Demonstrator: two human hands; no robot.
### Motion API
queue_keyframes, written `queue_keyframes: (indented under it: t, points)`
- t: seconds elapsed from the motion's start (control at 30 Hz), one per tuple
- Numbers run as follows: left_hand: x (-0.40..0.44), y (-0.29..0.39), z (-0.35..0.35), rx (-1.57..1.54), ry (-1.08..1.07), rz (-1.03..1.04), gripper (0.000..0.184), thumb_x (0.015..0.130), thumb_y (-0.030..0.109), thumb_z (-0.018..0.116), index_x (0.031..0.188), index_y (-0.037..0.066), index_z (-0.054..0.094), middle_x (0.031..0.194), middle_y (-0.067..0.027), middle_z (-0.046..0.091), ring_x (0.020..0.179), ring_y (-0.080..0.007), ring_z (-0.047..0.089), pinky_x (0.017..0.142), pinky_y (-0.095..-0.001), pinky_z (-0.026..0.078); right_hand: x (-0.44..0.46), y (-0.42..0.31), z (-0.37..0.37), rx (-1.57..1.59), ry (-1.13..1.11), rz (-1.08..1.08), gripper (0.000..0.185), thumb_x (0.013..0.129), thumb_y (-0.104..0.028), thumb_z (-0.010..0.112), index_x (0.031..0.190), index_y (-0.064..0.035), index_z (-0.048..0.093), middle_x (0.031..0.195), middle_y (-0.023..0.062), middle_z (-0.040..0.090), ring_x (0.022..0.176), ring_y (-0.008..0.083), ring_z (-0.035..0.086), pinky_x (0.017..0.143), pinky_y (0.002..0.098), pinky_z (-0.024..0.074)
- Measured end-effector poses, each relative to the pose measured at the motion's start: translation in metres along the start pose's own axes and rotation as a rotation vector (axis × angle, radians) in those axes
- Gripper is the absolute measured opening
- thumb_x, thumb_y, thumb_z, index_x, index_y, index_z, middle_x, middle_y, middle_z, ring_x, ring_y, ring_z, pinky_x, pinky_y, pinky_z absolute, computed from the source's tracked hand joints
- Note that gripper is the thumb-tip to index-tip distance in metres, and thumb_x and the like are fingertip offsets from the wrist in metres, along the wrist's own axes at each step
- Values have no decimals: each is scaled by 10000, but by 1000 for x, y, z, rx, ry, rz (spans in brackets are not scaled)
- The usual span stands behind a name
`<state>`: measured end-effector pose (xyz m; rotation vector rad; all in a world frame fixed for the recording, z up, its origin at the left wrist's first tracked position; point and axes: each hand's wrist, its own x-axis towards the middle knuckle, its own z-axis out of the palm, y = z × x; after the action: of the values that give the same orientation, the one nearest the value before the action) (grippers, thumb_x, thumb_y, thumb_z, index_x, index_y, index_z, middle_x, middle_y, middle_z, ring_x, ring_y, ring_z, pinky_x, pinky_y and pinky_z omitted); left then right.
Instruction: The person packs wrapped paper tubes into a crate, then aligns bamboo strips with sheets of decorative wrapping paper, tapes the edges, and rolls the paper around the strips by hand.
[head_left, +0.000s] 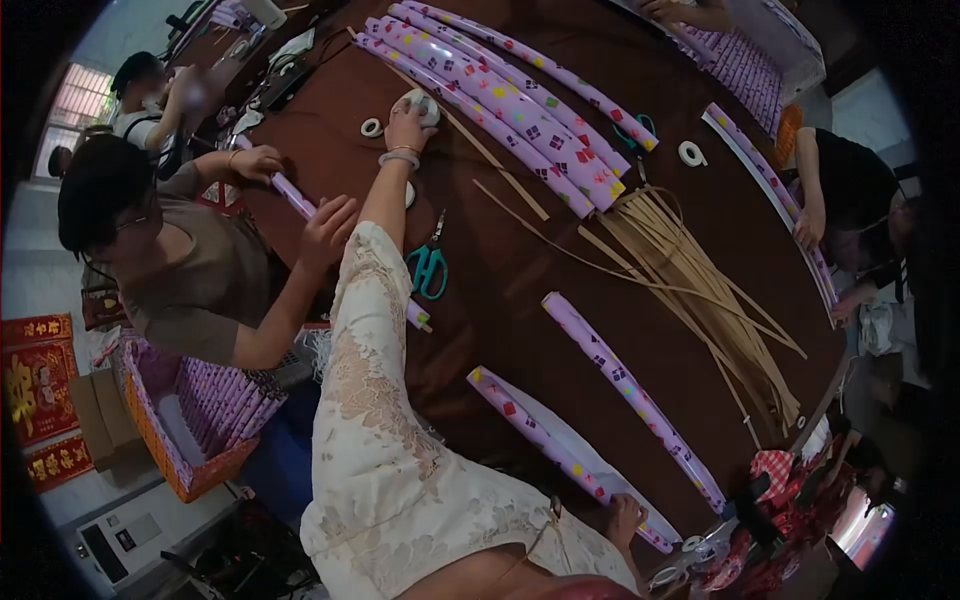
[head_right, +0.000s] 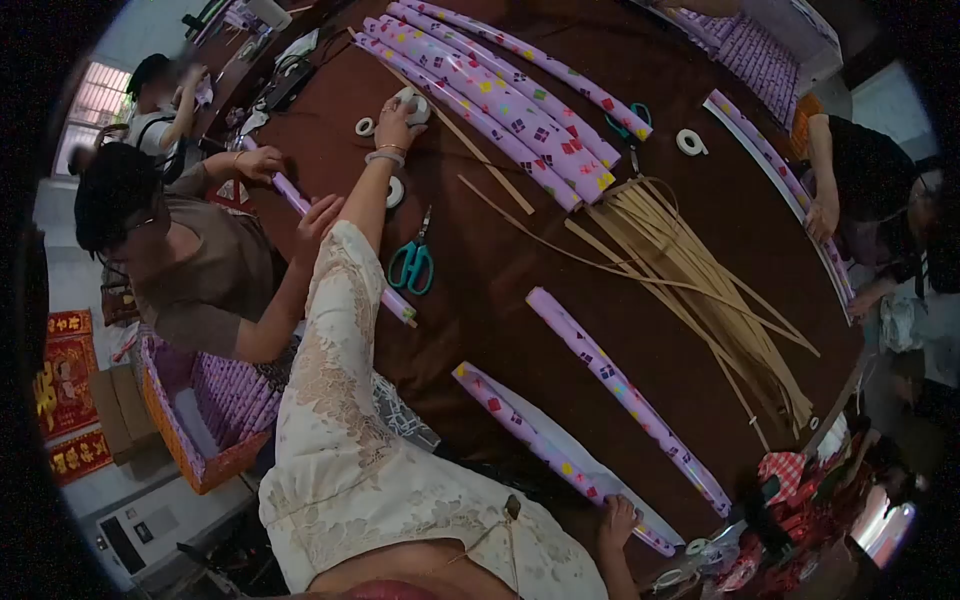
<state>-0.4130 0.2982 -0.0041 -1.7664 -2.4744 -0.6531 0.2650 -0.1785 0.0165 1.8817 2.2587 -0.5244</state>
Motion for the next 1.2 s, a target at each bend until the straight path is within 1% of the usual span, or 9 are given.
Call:
queue_keyframes:
  t: [0.23, 0.4, 0.57, 0.63, 0.77, 1.0, 1.07, 1.1, 1.2]
  points:
    - [3, -5, 7, 14, -12, -19, 339, 757, 174, 673, 1066, 59, 598, 1307, -118, 390, 1132, -291, 458, 929, -364, 405, 5, -5, -9, -31, 41, -51, 250, 806, -121, 490, 1054, -149, 496, 1025, 53, 525, 1005, 214, 496, 900, 437, 261]
    - [-52, 71, -59, -1207, 72, 24, 290, 765, 94, 679, 1016, -33, 608, 1205, -27, 412, 989, -145, 537, 837, -276, 458, 5, -8, -13, -22, 76, -90, 244, 810, -99, 471, 1046, -148, 506, 1027, 46, 511, 999, 214, 490, 888, 440, 280]
    - [-128, 155, -101, -1317, -150, 261, 276, 827, 86, 615, 1081, -9, 563, 1234, -31, 397, 1072, -158, 495, 897, -299, 444, 5, -5, -14, 18, 54, -146, 418, 728, -170, 623, 1117, -97, 488, 1064, 105, 512, 1011, 267, 490, 891, 451, 305]
    - [-168, 192, -104, -1893, -655, -44, 383, 849, 197, 609, 1171, 35, 482, 1250, -41, 421, 1126, -197, 464, 933, -369, 430, 3, -7, -17, 49, 97, -180, 481, 702, -185, 668, 1135, -85, 482, 1089, 126, 507, 1021, 285, 485, 897, 473, 306]
    - [-250, 275, -106, -2174, -1156, -160, 529, 881, 467, 450, 1272, 118, 378, 1258, -58, 450, 1175, -251, 423, 1016, -458, 319, -2, -8, -25, 100, 189, -207, 481, 712, -157, 663, 1147, -92, 465, 1094, 97, 503, 1025, 252, 484, 896, 414, 323]
    - [-384, 417, -93, -2062, -1832, -34, 526, 903, 486, 373, 1264, 105, 399, 1220, -72, 483, 1141, -221, 445, 986, -429, 348, 1, 3, 10, 223, 374, -207, 365, 721, -147, 630, 1067, -95, 530, 1042, 82, 542, 971, 261, 524, 839, 414, 368]
    - [-425, 463, -93, -1405, -1459, 257, 340, 889, 264, 547, 1150, 48, 509, 1182, -86, 489, 1062, -208, 490, 903, -347, 413, 11, 4, 33, 283, 487, -220, 268, 745, -144, 569, 1005, -85, 544, 1012, 89, 544, 948, 265, 533, 821, 416, 379]
    - [-445, 486, -58, -1224, -1167, 800, 294, 818, 182, 630, 1052, 18, 560, 1146, -105, 489, 979, -215, 532, 827, -311, 442, 6, 0, 31, 317, 457, -174, 230, 757, -142, 537, 978, -81, 549, 988, 91, 547, 941, 264, 536, 821, 409, 381]
    - [-523, 573, -80, -807, -1097, 1154, 250, 754, 220, 675, 901, 31, 602, 1136, -145, 488, 987, -291, 509, 816, -343, 434, 15, -13, 32, 365, 529, -126, 160, 759, -123, 506, 904, -79, 559, 912, 88, 551, 912, 259, 544, 823, 394, 388]
